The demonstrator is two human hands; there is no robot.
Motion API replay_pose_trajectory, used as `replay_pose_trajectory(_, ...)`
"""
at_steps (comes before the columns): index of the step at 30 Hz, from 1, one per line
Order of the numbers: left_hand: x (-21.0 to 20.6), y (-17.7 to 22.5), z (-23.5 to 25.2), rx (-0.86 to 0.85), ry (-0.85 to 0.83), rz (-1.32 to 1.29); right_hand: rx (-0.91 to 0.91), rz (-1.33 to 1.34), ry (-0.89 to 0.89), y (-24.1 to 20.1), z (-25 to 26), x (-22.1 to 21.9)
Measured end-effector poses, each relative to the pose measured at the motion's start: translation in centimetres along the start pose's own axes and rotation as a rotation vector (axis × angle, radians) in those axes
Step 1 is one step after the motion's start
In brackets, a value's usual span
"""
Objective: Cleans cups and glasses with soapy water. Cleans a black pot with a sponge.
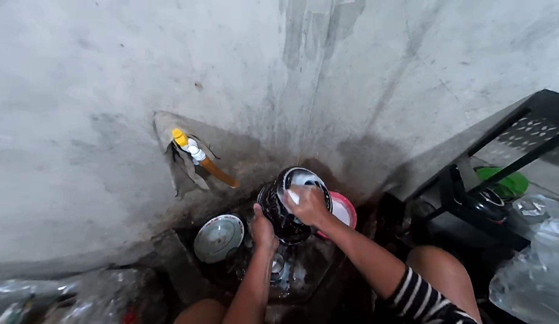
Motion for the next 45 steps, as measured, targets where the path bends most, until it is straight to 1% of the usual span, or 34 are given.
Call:
replay_pose_trajectory(2,0.2,-0.3,0.2,0.02,-0.013,0.004,0.019,-0.027,-0.033,2.0,-2.1,0.6)
replay_pose_trajectory(5,0.2,-0.4,0.0,0.013,-0.06,0.035,-0.094,-0.172,-0.142,6.4,-2.2,1.8)
replay_pose_trajectory(7,0.4,0.3,-0.3,-0.004,-0.084,0.039,-0.224,-0.24,-0.135,9.5,-0.5,2.9)
replay_pose_trajectory(9,0.8,0.9,-0.3,0.032,-0.103,-0.022,-0.365,-0.175,-0.032,11.5,1.3,4.1)
replay_pose_trajectory(11,0.8,1.0,-0.2,0.099,-0.144,-0.197,-0.52,0.077,0.068,13.2,2.3,4.5)
replay_pose_trajectory(12,0.8,1.1,-0.4,0.132,-0.186,-0.311,-0.615,0.248,0.066,13.9,2.4,4.3)
replay_pose_trajectory(14,0.9,1.3,-1.5,0.186,-0.246,-0.44,-0.823,0.624,0.0,14.1,1.3,3.4)
replay_pose_trajectory(15,0.9,1.4,-2.1,0.195,-0.25,-0.438,-0.907,0.785,-0.064,13.8,0.7,2.6)
replay_pose_trajectory(16,1.1,1.4,-2.7,0.196,-0.244,-0.408,-0.95,0.947,-0.172,13.5,0.0,2.0)
replay_pose_trajectory(17,1.4,1.1,-3.2,0.201,-0.252,-0.378,-0.954,1.102,-0.304,12.9,-0.5,1.7)
replay_pose_trajectory(18,1.6,0.6,-3.2,0.203,-0.254,-0.351,-0.944,1.199,-0.391,11.8,-0.7,1.8)
replay_pose_trajectory(19,1.8,-0.2,-2.5,0.197,-0.243,-0.32,-0.931,1.226,-0.432,10.9,-0.7,2.2)
replay_pose_trajectory(20,2.3,-1.0,-1.6,0.188,-0.238,-0.293,-0.916,1.203,-0.445,10.3,-0.4,2.6)
replay_pose_trajectory(22,3.3,-1.0,-0.8,0.152,-0.194,-0.135,-0.827,1.112,-0.44,10.0,0.3,3.3)
replay_pose_trajectory(23,3.7,0.0,-0.9,0.136,-0.195,-0.043,-0.756,1.076,-0.453,10.0,0.7,3.7)
replay_pose_trajectory(24,3.8,1.8,-1.4,0.119,-0.229,0.042,-0.682,1.046,-0.476,10.0,1.2,4.1)
replay_pose_trajectory(25,3.5,3.1,-1.4,0.058,-0.288,0.096,-0.609,0.999,-0.502,9.8,1.8,4.6)
replay_pose_trajectory(27,1.3,3.3,0.2,-0.202,-0.414,0.086,-0.468,0.779,-0.557,9.5,3.1,5.2)
replay_pose_trajectory(28,0.4,3.5,0.5,-0.315,-0.465,0.15,-0.392,0.625,-0.593,9.3,3.7,5.1)
replay_pose_trajectory(30,-0.5,4.4,-0.3,-0.478,-0.522,0.327,-0.253,0.343,-0.658,8.2,4.2,4.0)
replay_pose_trajectory(32,-0.7,4.7,-0.4,-0.635,-0.524,0.442,-0.16,0.157,-0.659,6.6,4.1,3.5)
replay_pose_trajectory(34,-0.7,5.6,-0.7,-0.817,-0.534,0.547,-0.064,0.054,-0.624,5.3,3.6,3.8)
replay_pose_trajectory(36,-0.9,7.0,-2.1,-1.021,-0.555,0.642,0.08,-0.014,-0.59,3.6,3.1,4.8)
replay_pose_trajectory(37,-1.1,7.4,-3.0,-1.086,-0.57,0.69,0.163,-0.043,-0.552,2.7,2.7,5.1)
replay_pose_trajectory(38,-1.3,7.5,-3.7,-1.117,-0.58,0.73,0.237,-0.057,-0.51,2.1,2.3,5.2)
replay_pose_trajectory(39,-1.3,7.4,-4.3,-1.119,-0.578,0.757,0.272,-0.04,-0.47,2.0,2.0,5.2)
replay_pose_trajectory(40,-1.2,7.1,-4.7,-1.098,-0.568,0.754,0.254,0.004,-0.445,2.3,2.0,5.2)
replay_pose_trajectory(41,-1.1,7.0,-4.9,-1.076,-0.539,0.715,0.167,0.074,-0.434,3.0,2.2,5.3)
replay_pose_trajectory(43,-0.8,7.3,-5.1,-1.041,-0.449,0.553,-0.077,0.246,-0.384,5.6,3.2,5.3)
replay_pose_trajectory(45,-0.8,7.9,-4.9,-0.985,-0.389,0.444,-0.21,0.346,-0.324,7.7,4.5,4.7)
Point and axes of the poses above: each hand's wrist, its own z-axis towards the middle knuckle, its own x-axis out of the back of the hand, y = z × x, the point moved 3 cm from there along z, towards the middle knuckle, and after that the axes turned 10 degrees about y, right-handed, at the moved point
